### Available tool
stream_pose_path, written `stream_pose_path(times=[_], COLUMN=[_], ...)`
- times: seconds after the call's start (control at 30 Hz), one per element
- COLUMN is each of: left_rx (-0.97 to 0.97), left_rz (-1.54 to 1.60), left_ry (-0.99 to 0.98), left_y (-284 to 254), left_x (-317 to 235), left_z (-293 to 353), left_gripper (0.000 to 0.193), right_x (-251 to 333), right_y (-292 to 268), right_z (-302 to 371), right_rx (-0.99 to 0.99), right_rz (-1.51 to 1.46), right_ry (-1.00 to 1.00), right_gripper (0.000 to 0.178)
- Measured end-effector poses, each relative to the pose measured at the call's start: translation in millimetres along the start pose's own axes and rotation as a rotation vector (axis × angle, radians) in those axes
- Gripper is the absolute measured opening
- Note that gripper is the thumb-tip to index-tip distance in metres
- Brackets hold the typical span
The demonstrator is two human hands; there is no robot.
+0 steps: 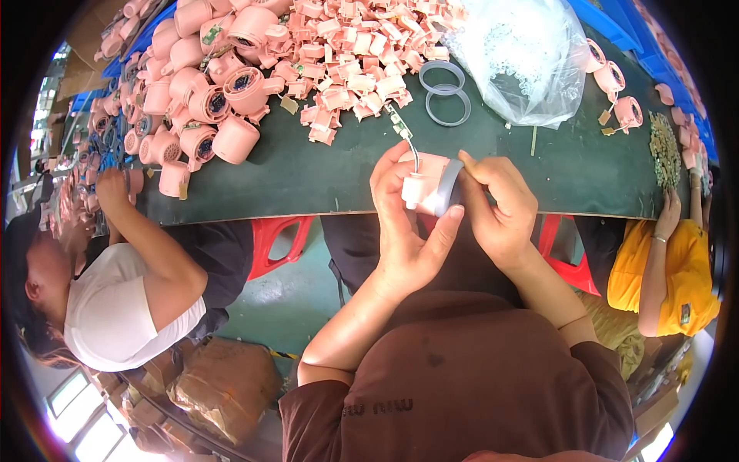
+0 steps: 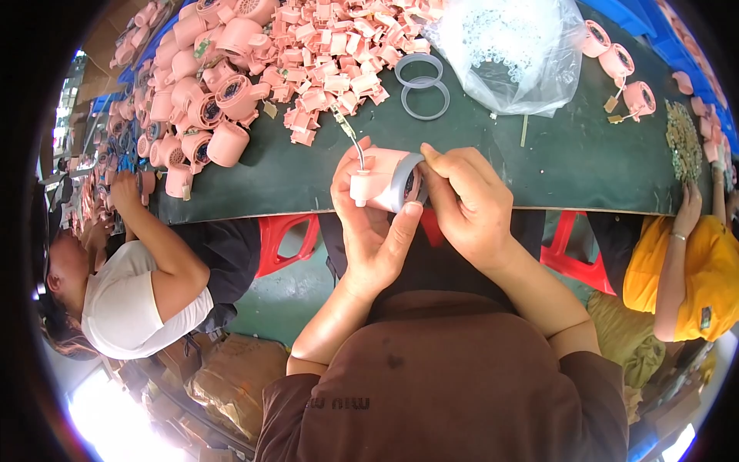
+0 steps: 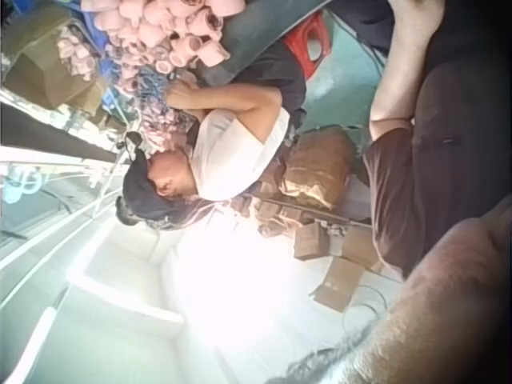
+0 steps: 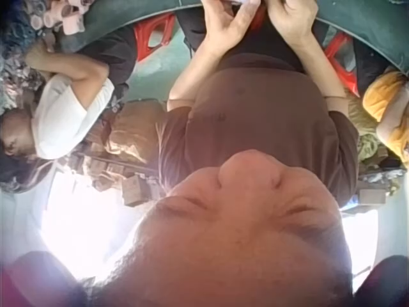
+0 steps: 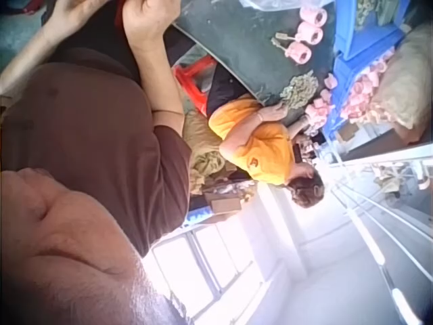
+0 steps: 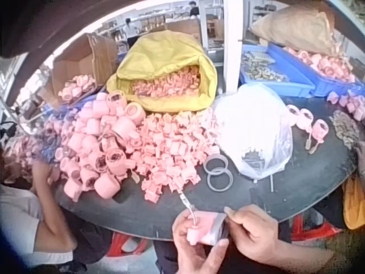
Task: The person assembles electronic components by hand, fitting grey rings onto pink housings and inserting small circuit boards into them.
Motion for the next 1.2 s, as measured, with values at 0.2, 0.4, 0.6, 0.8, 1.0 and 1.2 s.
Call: stream_pose_path(times=[0.2,0.4,0.6,0.8,1.0,1.2], left_rx=[-0.032,0.017,0.003,0.034,0.009,0.025], left_rz=[-0.076,-0.102,0.023,0.015,0.067,0.016], left_ry=[0.051,0.068,0.013,0.014,0.016,0.095], left_y=[-7.6,-4.4,-1.7,-0.3,-2.9,-3.8], left_x=[1.0,-3.8,0.3,-3.1,-2.3,-8.6], left_z=[1.8,-2.8,-1.9,-3.1,-3.3,-3.7], left_gripper=[0.059,0.064,0.072,0.071,0.069,0.069], right_x=[-3.8,-6.3,-2.7,-4.2,-7.1,-23.6], right_y=[2.7,1.3,-1.5,-2.0,-1.2,11.9], right_z=[0.5,0.7,-1.0,-1.3,-1.5,-0.3], right_rx=[0.054,0.033,-0.003,0.005,0.013,0.239], right_rz=[-0.062,-0.097,-0.079,-0.083,-0.123,-0.555], right_ry=[0.043,0.096,0.027,0.034,0.095,0.198], right_gripper=[0.017,0.016,0.017,0.018,0.017,0.028])
Point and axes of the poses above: each hand's wrist, its own z-axis away from the middle knuckle, its own y-axis out of the palm, x = y × z, the point moved 5 cm from there along -z, towards the middle knuckle, and after that the axes turned 4 degrees about -z, right-handed, at the moved point
